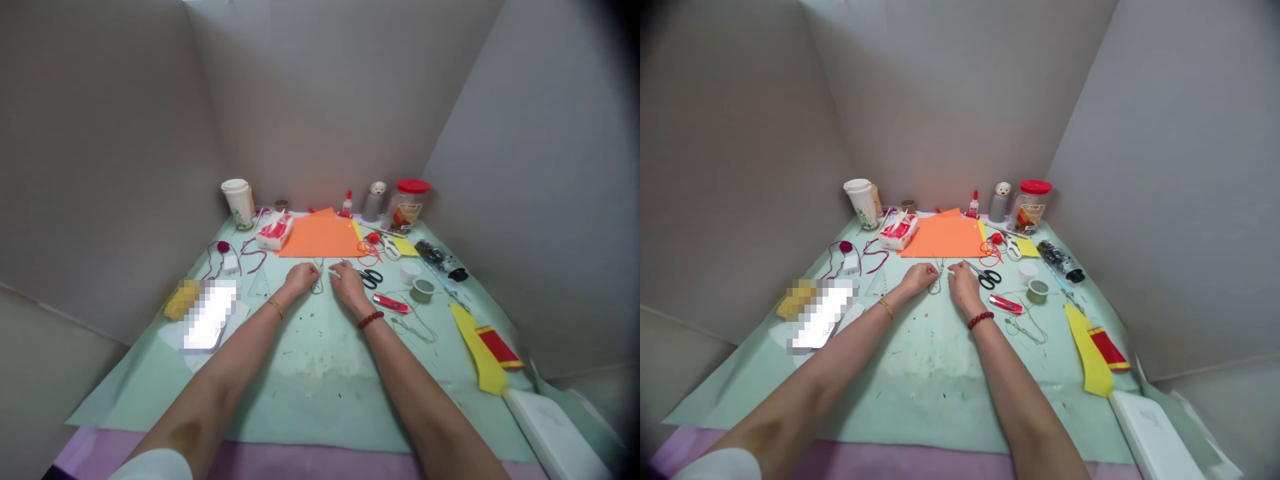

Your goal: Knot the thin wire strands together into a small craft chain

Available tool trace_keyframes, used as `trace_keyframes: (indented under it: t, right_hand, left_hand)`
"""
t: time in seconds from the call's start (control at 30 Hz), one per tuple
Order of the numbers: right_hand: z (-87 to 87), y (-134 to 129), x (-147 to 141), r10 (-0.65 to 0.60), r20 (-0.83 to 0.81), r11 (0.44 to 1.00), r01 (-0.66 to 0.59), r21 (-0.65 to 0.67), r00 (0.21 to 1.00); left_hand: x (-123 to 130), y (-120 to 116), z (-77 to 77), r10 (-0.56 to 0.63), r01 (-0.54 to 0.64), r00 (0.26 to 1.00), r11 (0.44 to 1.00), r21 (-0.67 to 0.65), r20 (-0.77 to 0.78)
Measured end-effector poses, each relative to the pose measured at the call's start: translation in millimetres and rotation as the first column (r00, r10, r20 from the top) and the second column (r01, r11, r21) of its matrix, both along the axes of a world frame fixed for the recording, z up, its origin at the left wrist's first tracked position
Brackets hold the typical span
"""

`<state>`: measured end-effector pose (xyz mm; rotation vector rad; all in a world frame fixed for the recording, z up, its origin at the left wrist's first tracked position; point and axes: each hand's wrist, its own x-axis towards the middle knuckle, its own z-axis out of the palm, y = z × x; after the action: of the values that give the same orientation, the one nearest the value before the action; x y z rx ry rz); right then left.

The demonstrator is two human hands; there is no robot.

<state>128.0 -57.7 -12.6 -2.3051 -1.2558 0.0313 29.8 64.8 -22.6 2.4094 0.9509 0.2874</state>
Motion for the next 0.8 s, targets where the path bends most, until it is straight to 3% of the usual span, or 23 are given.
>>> trace_keyframes:
  t: [0.1, 0.2, 0.27, 0.47, 0.67, 0.8]
  right_hand:
    - [2.2, -4, -7, -0.095, -0.054, 0.992, 0.099, 0.077, 0.994]
    - [5.3, 4, -16, -0.054, -0.183, 0.999, 0.053, -0.009, 0.982]
    - [7.6, 12, -18, -0.09, -0.247, 0.994, 0.072, -0.082, 0.965]
    - [16.2, 22, -9, -0.061, -0.401, 0.987, -0.006, -0.162, 0.914]
    - [23.3, 22, -16, -0.081, -0.342, 0.978, 0.009, -0.208, 0.936]
    - [18.9, 25, -18, -0.098, -0.3, 0.978, 0.037, -0.203, 0.949]
  left_hand:
    - [-1, 3, -2.0, -0.038, 0.039, 0.999, 0.998, -0.039, 0.03]
    - [-2, 6, -3.1, -0.06, 0.069, 0.994, 0.993, -0.1, 0.086]
    - [-1, 10, -4.6, -0.058, 0.078, 0.991, 0.983, -0.166, 0.118]
    - [7, 27, -16.6, -0.098, 0.149, 0.985, 0.903, -0.403, 0.145]
    - [9, 34, -23.2, -0.06, 0.183, 0.973, 0.79, -0.585, 0.224]
    - [9, 36, -22.5, -0.078, 0.189, 0.975, 0.787, -0.587, 0.209]
